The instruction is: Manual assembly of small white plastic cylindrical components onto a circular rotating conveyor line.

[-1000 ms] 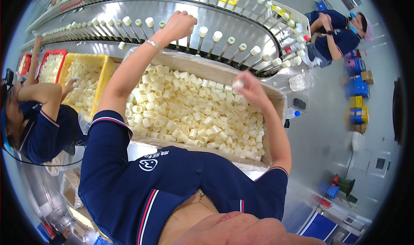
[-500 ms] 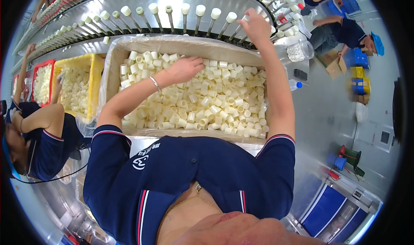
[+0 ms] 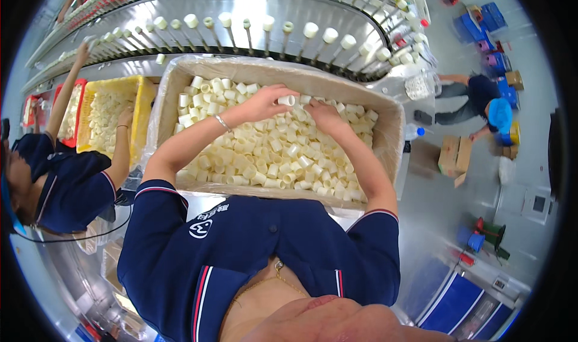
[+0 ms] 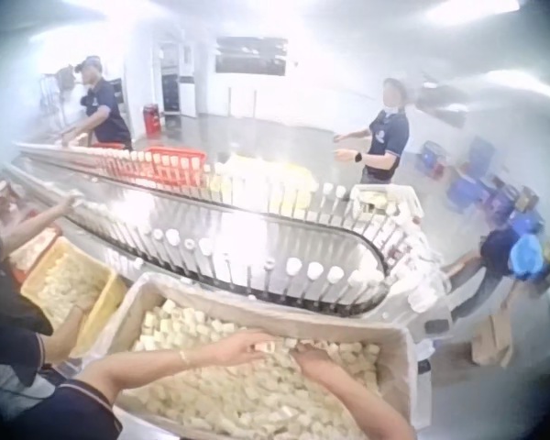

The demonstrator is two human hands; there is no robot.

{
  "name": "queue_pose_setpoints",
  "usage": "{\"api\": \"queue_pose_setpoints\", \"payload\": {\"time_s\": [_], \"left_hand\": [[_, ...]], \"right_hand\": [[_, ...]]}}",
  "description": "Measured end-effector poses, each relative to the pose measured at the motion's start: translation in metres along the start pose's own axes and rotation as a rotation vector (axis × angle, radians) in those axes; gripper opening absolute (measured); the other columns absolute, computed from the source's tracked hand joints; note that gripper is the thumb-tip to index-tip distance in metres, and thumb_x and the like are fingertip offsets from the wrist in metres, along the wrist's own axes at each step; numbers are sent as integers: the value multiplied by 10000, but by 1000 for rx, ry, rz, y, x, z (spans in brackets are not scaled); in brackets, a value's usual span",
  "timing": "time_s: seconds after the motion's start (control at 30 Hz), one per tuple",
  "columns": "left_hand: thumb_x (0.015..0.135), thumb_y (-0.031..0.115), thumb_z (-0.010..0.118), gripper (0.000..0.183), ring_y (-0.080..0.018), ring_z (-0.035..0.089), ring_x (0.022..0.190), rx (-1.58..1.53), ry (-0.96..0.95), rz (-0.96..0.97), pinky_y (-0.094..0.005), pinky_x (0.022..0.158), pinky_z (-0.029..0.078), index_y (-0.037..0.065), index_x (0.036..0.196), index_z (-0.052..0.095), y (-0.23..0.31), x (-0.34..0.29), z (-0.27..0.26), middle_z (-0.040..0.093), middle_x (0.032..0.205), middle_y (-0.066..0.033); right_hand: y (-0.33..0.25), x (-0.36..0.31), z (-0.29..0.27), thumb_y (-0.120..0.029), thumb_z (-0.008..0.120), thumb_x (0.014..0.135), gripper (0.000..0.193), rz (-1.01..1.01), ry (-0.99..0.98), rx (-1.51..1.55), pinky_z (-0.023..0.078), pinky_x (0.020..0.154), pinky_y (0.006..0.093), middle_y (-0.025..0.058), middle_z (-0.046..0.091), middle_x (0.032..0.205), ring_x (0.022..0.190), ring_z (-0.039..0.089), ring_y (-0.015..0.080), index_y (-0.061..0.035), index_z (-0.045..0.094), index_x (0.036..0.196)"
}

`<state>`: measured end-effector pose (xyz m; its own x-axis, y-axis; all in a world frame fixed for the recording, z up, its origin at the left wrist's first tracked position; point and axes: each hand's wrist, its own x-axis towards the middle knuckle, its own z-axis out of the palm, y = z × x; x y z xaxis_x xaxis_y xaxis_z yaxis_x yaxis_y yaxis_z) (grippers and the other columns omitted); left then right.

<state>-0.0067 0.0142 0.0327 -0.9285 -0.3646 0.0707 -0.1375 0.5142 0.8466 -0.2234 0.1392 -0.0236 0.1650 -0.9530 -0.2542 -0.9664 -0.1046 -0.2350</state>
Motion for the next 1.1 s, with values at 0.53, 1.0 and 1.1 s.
{"api": "queue_pose_setpoints", "payload": {"time_s": [0.53,1.0,1.1], "left_hand": [[785,276,709,247,-278,620,864,1001,444,-6,-406,764,460,91,910,603,-13,52,-165,658,861,-68],[825,241,696,416,-297,561,974,483,367,477,-408,833,453,122,1202,567,78,29,-42,555,1030,-85],[836,199,696,375,-271,556,1037,91,70,303,-398,882,454,102,1179,582,68,17,-42,572,1102,-88]], "right_hand": [[-25,1,-73,-17,606,754,411,-35,-18,177,488,790,406,130,605,1060,918,619,274,-54,567,1162],[-28,-9,-94,-215,530,985,167,-57,23,1580,351,531,172,-31,580,843,616,438,21,-84,555,1085],[-34,1,-97,-230,533,983,179,-100,-39,1519,393,541,181,-21,578,834,622,472,35,-75,559,1070]]}}
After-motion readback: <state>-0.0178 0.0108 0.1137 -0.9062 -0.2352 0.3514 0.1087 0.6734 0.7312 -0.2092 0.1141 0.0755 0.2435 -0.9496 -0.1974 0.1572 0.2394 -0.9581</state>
